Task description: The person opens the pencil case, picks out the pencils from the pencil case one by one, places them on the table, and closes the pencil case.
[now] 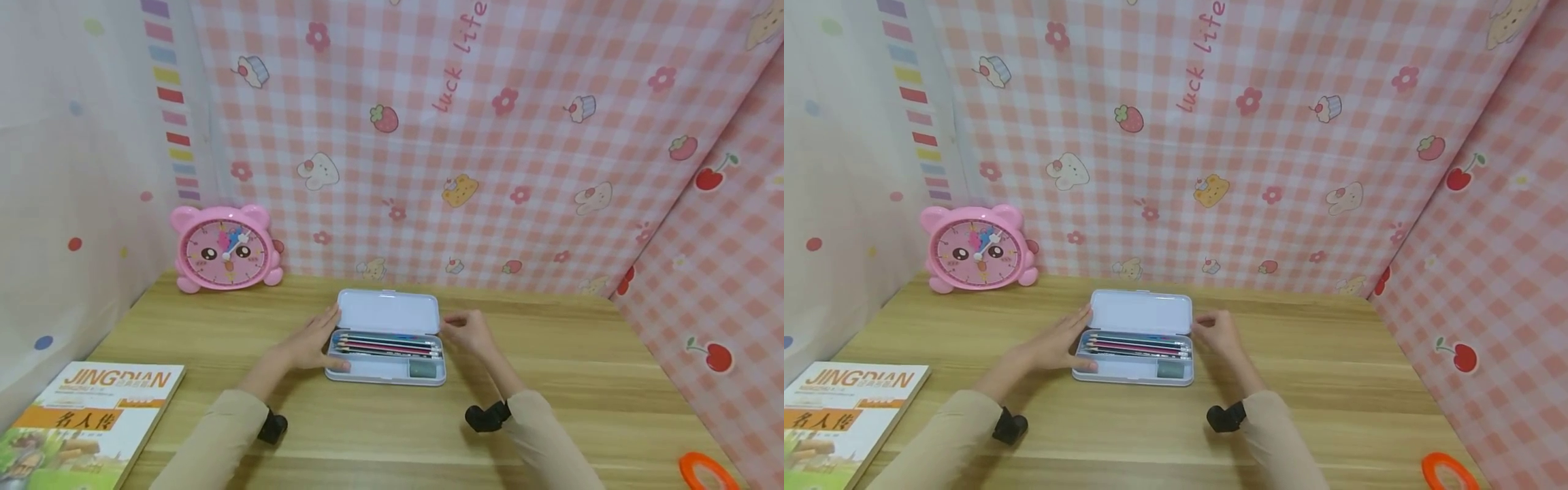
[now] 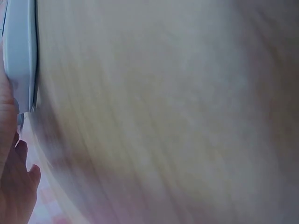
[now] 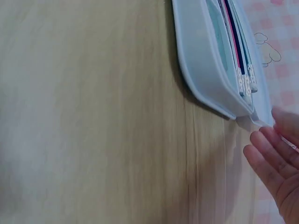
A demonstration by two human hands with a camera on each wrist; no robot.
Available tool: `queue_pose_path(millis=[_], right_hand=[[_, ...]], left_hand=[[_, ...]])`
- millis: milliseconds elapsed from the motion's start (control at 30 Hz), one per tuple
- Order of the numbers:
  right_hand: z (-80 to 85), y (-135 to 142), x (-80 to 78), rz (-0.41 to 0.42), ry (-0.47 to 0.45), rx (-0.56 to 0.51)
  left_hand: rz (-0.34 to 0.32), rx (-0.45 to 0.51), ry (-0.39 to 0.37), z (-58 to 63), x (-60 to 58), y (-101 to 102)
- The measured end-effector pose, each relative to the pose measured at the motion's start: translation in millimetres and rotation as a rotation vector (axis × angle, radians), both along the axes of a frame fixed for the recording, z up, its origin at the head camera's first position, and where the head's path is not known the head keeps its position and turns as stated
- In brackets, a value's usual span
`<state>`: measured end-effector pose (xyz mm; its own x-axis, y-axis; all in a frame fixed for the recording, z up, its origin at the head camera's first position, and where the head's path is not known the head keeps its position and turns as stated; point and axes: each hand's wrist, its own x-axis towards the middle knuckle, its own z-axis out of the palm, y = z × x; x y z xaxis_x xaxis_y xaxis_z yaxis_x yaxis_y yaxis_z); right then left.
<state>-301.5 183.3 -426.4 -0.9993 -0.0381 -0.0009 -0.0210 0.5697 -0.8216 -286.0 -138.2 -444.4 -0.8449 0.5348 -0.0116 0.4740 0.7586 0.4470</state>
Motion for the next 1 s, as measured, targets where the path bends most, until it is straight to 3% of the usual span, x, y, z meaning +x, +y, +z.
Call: queue_pose_path(millis=[200, 567, 767, 1000], right_hand=[[4.8, -1, 4.9, 0.144, 0.119, 0.147], [4.3, -22, 6.6, 0.438, 0.219, 0.32], [1.1, -22, 4.4, 0.522, 0.204, 0.355], [5.1, -23, 2.7, 0.571, 0.217, 0.4]], left_hand=[[0.006, 0.001, -0.005, 1.5, -0.5, -3], [-0.004, 0.054, -0.022, 1.6, -2.4, -9], [-0.004, 0.058, -0.075, 0.3, -1.8, -3], [0.015, 0.072, -0.084, -0.3, -2.1, 1]])
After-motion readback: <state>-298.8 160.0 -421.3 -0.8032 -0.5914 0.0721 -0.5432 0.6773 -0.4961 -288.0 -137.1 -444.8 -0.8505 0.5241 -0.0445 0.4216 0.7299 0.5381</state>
